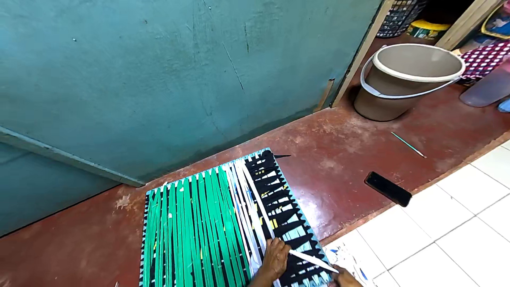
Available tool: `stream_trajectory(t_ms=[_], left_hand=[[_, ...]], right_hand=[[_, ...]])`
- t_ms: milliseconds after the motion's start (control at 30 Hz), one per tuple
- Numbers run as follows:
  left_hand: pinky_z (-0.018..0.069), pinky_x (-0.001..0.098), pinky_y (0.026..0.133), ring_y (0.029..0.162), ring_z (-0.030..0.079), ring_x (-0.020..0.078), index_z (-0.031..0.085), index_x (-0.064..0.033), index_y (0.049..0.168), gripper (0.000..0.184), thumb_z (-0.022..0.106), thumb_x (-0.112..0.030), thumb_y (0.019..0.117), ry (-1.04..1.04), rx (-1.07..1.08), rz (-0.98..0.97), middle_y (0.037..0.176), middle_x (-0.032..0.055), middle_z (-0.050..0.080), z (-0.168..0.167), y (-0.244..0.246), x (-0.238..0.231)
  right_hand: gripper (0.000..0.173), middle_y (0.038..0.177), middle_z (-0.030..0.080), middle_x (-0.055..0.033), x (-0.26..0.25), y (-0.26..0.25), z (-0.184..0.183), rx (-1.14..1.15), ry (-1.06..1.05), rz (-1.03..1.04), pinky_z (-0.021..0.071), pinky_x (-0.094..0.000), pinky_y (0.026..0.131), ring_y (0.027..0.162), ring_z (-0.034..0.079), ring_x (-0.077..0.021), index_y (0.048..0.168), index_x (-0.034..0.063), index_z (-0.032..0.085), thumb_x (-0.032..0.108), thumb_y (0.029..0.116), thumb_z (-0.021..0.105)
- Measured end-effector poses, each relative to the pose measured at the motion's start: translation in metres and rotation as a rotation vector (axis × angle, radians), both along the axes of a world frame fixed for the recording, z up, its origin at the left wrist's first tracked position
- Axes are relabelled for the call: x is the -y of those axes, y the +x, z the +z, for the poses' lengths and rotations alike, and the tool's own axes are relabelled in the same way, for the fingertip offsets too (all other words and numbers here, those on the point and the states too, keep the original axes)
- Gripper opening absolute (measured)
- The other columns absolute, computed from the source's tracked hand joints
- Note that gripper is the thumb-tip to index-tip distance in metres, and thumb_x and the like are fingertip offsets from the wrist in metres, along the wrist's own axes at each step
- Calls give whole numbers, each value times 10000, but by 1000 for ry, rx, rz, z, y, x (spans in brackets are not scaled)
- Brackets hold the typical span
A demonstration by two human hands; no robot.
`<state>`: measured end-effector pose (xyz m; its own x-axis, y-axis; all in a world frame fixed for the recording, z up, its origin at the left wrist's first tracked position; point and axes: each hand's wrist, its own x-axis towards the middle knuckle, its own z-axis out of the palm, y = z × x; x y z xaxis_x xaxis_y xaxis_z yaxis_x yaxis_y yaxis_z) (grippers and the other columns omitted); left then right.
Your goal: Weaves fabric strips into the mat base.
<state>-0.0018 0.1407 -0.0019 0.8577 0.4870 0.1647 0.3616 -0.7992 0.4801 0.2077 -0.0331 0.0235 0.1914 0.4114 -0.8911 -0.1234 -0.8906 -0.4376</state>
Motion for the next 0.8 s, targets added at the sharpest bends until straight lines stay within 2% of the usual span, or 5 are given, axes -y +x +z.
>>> stream_trajectory(t_ms=[333,467,533,633,800], left_hand=[[482,596,878,1045,677,411,759,-13,1084,267,512,-71,999,-129,-174,53,1028,202,727,20,0,-58],[509,589,810,956,702,395,767,-16,993,217,555,-32,949,-21,-19,81,954,178,736,24,-6,-52],[505,586,815,972,706,381,767,-27,972,213,558,-18,928,52,77,129,956,161,742,22,-15,-41],[483,578,888,1040,701,352,771,-61,954,209,563,-49,937,141,152,174,962,128,750,17,-29,-22],[437,578,989,1153,648,345,753,-126,952,147,607,-112,942,185,127,137,1019,86,738,30,-46,24]], right_hand=[[350,956,696,-165,-62,7,3,126,-23,278,511,-380,745,751,632,-195,1318,-25,585,220,1108,452],[426,1030,700,-237,-52,8,30,241,120,330,554,-501,844,824,690,-319,1428,7,546,180,1041,589],[407,941,663,-177,-41,9,45,203,304,260,522,-394,714,702,596,-210,1394,-19,550,103,1010,611],[184,706,568,45,-23,5,54,5,523,102,424,-181,548,554,476,9,1135,-37,648,55,984,593],[215,634,500,103,-10,-13,52,-134,545,256,403,-175,557,541,443,31,1004,-11,671,143,1026,522]])
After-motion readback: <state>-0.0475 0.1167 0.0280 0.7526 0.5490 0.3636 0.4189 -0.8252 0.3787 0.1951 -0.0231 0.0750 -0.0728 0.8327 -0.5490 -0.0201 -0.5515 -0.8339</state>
